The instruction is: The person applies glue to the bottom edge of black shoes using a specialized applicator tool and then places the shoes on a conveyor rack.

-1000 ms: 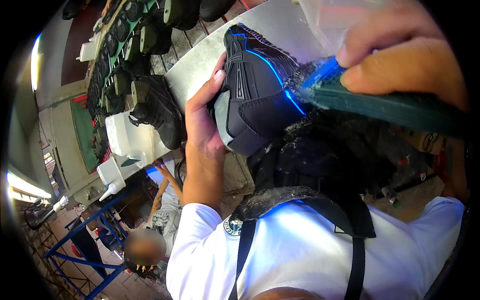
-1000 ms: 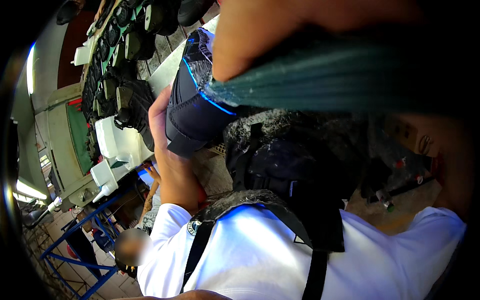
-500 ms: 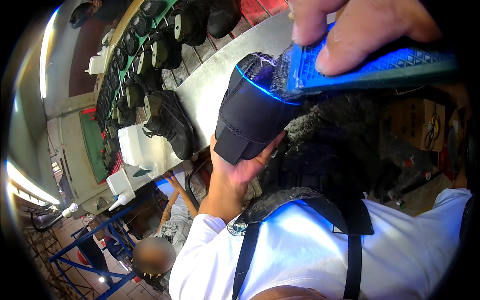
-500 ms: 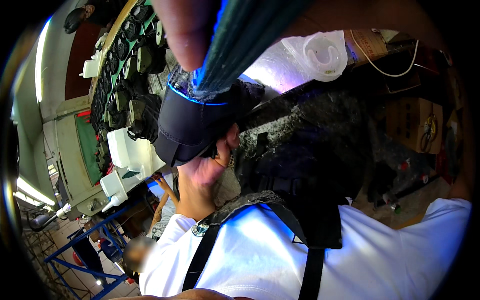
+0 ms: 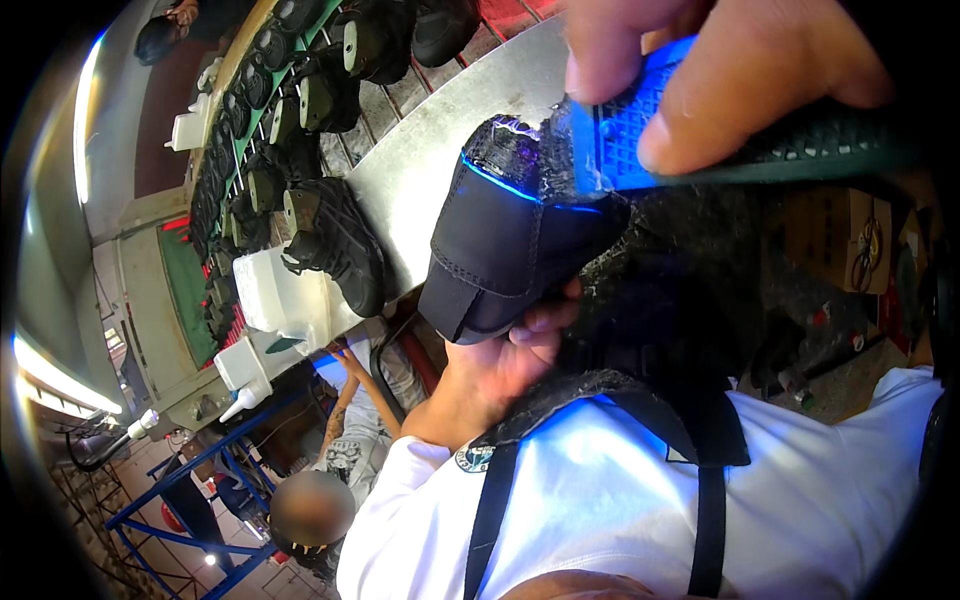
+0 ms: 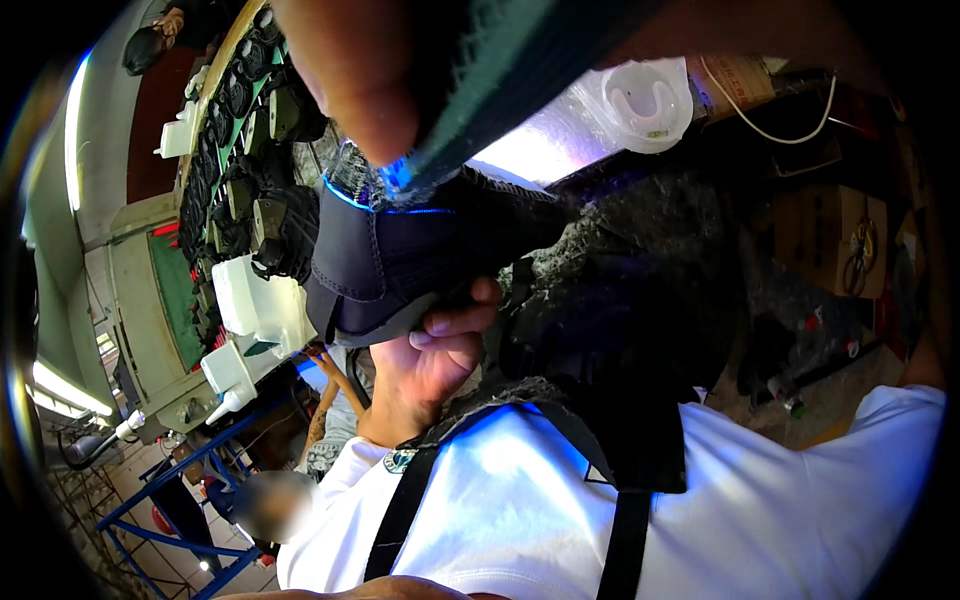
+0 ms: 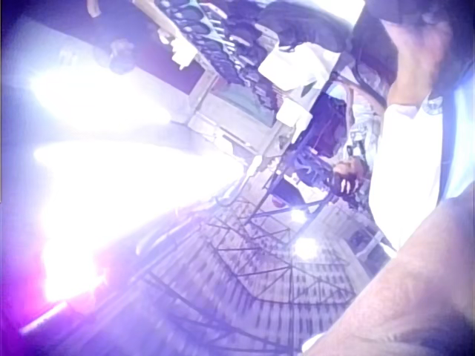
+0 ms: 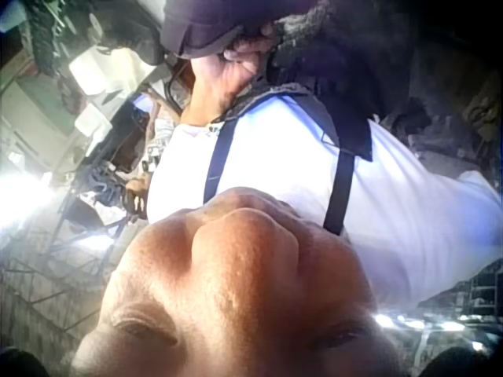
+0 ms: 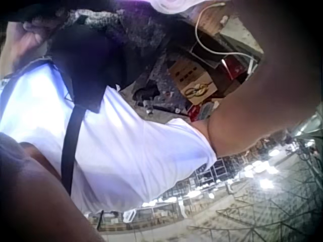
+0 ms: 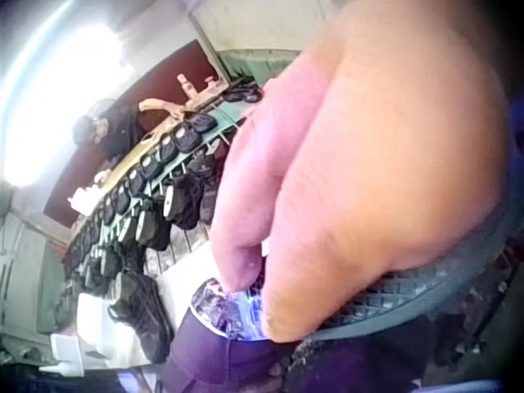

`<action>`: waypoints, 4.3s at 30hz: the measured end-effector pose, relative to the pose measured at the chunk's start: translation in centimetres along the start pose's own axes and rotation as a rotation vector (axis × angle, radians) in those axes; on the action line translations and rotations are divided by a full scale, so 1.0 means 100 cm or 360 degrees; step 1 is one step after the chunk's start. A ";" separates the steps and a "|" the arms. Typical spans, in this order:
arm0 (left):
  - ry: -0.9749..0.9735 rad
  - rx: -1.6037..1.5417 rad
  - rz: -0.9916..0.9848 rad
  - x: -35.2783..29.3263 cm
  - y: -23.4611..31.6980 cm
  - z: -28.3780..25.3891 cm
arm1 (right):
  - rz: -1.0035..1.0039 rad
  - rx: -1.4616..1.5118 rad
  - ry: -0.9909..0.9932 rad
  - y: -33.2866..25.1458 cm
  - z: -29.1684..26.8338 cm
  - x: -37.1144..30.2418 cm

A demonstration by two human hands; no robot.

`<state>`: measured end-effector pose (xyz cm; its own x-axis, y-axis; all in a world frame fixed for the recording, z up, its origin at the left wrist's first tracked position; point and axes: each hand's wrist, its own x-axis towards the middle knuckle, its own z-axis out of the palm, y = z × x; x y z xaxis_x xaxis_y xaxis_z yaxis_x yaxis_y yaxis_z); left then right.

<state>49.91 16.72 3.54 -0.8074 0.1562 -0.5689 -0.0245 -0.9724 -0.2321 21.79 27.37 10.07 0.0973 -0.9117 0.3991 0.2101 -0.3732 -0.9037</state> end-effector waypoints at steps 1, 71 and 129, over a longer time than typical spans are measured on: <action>0.0010 0.0005 0.0010 -0.002 -0.002 0.001 | -0.0005 -0.0017 -0.0037 0.016 -0.023 -0.024; -0.0372 0.1625 0.1078 0.042 0.080 0.018 | -0.0061 -0.0235 0.1578 0.081 0.027 -0.027; -0.0785 0.4175 0.3258 0.274 0.208 0.221 | -0.0305 -0.1509 0.2279 0.059 0.009 -0.166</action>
<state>14.20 -3.06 0.58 -0.7071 0.2284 0.6693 0.3023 0.9532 -0.0059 22.31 40.44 -1.77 -0.8427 -0.0661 0.5343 -0.5370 0.0302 -0.8431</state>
